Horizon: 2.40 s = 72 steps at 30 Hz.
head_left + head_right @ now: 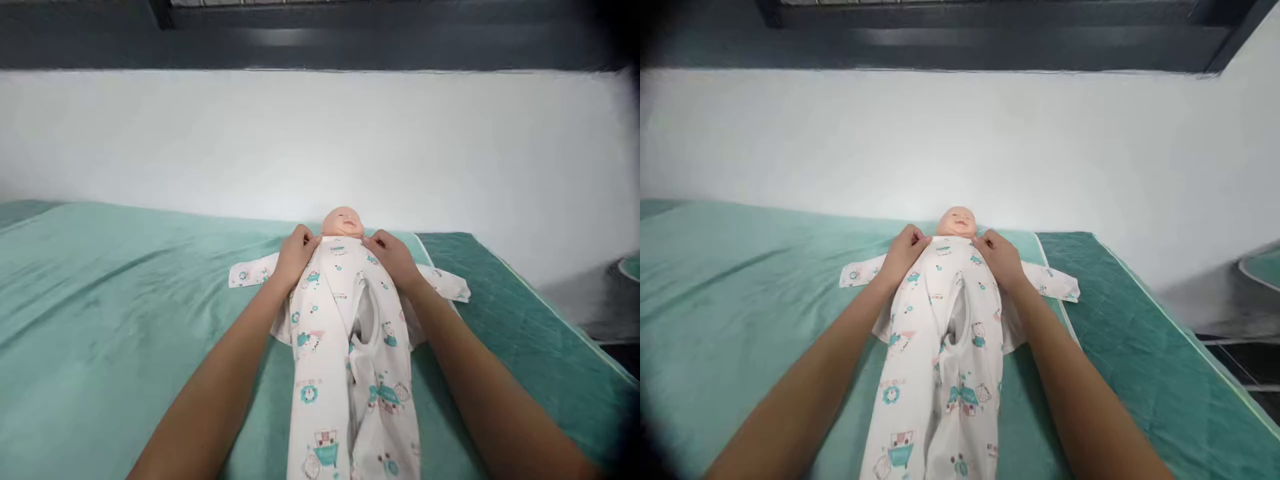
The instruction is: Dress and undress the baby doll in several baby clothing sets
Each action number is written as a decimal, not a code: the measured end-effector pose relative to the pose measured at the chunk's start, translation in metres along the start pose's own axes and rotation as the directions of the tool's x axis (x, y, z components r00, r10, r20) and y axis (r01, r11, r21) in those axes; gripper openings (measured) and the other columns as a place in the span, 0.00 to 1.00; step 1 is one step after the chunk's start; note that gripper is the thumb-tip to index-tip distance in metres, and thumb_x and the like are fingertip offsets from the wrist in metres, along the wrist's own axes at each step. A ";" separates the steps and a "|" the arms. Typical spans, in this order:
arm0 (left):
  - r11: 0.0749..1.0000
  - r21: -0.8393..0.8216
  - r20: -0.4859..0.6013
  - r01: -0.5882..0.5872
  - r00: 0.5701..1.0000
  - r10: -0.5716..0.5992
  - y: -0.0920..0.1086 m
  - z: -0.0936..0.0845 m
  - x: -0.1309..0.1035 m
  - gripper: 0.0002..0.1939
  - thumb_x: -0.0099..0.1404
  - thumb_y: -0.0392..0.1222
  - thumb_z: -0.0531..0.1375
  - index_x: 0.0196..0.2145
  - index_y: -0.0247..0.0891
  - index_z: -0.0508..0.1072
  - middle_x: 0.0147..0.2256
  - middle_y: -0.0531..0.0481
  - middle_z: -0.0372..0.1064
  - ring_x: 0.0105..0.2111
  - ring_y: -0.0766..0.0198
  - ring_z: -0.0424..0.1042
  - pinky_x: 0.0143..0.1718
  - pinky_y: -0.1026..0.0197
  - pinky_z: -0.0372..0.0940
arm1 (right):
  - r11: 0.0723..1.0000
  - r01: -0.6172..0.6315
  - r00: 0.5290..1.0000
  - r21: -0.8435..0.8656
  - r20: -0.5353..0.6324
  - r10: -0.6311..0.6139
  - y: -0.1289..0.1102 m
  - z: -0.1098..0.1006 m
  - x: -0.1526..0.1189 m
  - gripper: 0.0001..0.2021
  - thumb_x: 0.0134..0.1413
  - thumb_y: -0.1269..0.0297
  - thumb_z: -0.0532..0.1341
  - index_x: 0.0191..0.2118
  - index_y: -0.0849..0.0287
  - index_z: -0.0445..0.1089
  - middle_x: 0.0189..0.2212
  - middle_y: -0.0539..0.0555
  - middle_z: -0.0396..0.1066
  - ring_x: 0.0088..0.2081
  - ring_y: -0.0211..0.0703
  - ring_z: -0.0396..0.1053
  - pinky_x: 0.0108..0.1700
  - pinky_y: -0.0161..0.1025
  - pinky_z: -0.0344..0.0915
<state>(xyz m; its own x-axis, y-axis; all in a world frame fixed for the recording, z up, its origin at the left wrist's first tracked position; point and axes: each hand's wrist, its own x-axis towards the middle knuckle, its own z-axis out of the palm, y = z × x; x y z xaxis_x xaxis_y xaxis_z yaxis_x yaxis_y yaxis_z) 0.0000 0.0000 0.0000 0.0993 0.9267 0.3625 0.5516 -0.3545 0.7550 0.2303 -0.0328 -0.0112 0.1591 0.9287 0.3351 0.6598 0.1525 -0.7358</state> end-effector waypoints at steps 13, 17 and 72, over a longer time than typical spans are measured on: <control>0.953 0.160 -0.167 -0.256 0.945 0.282 -0.010 -0.023 -0.091 0.10 0.67 0.36 0.55 0.44 0.40 0.72 0.50 0.44 0.69 0.54 0.56 0.64 0.57 0.50 0.59 | 0.926 0.105 0.963 0.361 -0.268 -0.005 -0.034 -0.022 -0.120 0.12 0.61 0.61 0.57 0.48 0.55 0.71 0.50 0.56 0.72 0.52 0.47 0.69 0.56 0.48 0.64; 0.963 0.145 -0.194 -0.228 0.948 0.254 -0.005 -0.044 -0.165 0.11 0.70 0.39 0.53 0.48 0.40 0.70 0.50 0.44 0.68 0.54 0.57 0.64 0.58 0.51 0.59 | 0.954 0.125 0.981 0.273 -0.176 -0.078 -0.047 -0.032 -0.236 0.14 0.62 0.61 0.58 0.53 0.52 0.66 0.58 0.56 0.65 0.58 0.49 0.64 0.60 0.51 0.60; 0.911 0.108 0.208 -0.397 0.905 0.370 0.105 -0.038 -0.336 0.11 0.68 0.36 0.55 0.47 0.42 0.69 0.40 0.47 0.72 0.42 0.56 0.69 0.45 0.50 0.61 | 0.933 0.081 0.993 -0.352 0.105 -0.046 -0.076 -0.047 -0.367 0.11 0.68 0.57 0.51 0.35 0.53 0.63 0.30 0.50 0.69 0.29 0.43 0.70 0.28 0.36 0.60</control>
<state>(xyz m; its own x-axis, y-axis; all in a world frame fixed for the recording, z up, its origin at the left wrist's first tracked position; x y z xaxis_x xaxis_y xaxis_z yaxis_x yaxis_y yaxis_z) -0.0070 -0.3532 -0.0218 0.4665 0.7339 0.4937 0.5525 -0.6777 0.4853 0.1565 -0.4005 -0.0508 0.0499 0.9511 0.3049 0.8865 0.0984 -0.4521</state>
